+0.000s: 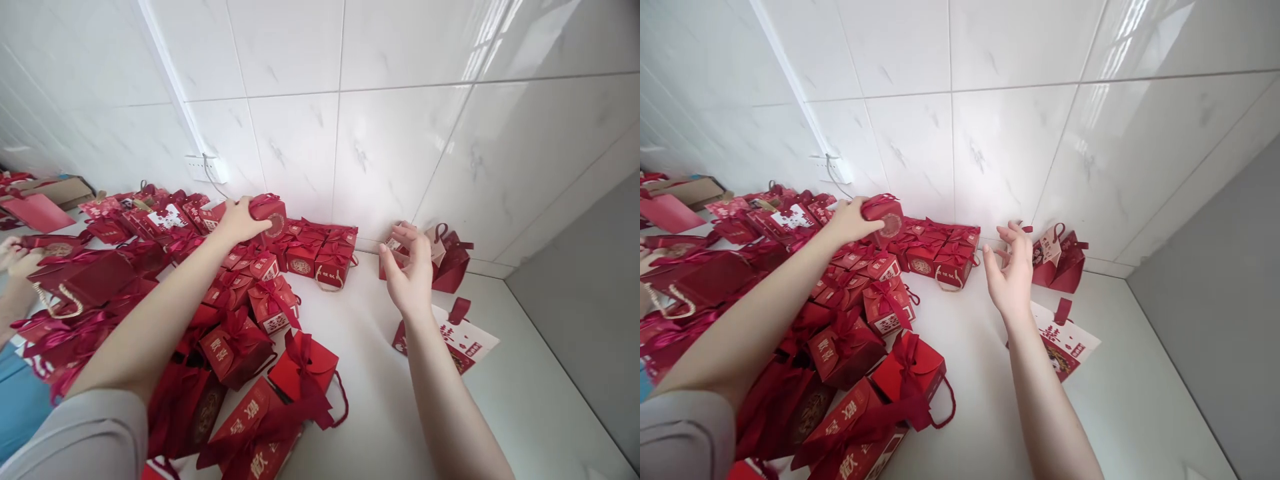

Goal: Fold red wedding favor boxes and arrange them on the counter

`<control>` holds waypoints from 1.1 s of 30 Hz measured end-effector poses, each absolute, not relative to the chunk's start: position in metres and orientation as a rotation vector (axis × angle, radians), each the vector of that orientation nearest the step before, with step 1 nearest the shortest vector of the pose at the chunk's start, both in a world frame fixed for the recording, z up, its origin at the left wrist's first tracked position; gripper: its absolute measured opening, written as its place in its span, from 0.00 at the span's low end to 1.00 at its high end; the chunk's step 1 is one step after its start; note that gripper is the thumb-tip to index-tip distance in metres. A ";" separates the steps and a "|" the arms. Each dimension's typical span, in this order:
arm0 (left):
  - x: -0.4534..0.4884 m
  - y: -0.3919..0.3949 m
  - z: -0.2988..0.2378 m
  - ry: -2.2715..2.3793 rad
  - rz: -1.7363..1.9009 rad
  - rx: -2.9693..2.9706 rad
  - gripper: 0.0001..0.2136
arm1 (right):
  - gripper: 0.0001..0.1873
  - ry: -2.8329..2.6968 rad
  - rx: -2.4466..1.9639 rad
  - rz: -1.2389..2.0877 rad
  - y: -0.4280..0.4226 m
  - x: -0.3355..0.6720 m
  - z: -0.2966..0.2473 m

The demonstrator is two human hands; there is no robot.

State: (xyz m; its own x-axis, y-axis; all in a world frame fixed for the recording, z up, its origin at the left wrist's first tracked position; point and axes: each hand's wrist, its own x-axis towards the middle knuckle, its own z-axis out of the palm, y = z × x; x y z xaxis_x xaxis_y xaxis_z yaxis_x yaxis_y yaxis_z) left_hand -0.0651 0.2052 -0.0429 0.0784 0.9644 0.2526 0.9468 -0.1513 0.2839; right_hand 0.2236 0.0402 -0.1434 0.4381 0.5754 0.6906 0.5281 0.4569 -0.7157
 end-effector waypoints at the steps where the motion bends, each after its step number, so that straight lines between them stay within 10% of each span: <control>1: -0.049 0.223 -0.050 2.024 0.645 2.230 0.44 | 0.20 -1.181 -1.176 0.026 0.037 0.226 -0.140; 9: 0.000 0.294 -0.085 2.016 0.600 2.123 0.54 | 0.19 -1.106 -1.178 -0.015 0.027 0.245 -0.128; 19: -0.079 0.219 -0.061 1.803 0.154 2.626 0.38 | 0.21 -1.698 -1.010 0.369 0.051 0.190 -0.143; 24: -0.104 0.174 -0.077 1.291 -0.340 2.651 0.29 | 0.53 -2.349 -0.882 0.579 0.099 0.110 -0.179; 33: -0.110 0.145 -0.114 1.195 -0.314 2.700 0.47 | 0.27 -2.551 -1.190 0.251 0.135 0.116 -0.172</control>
State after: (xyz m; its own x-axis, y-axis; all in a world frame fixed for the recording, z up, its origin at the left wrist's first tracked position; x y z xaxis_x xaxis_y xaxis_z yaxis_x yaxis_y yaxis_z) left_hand -0.1096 0.1448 -0.1140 0.6563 0.7082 -0.2602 0.7446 -0.6637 0.0718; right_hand 0.1162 0.1348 -0.1716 -0.6047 0.7690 0.2074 0.7138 0.6388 -0.2872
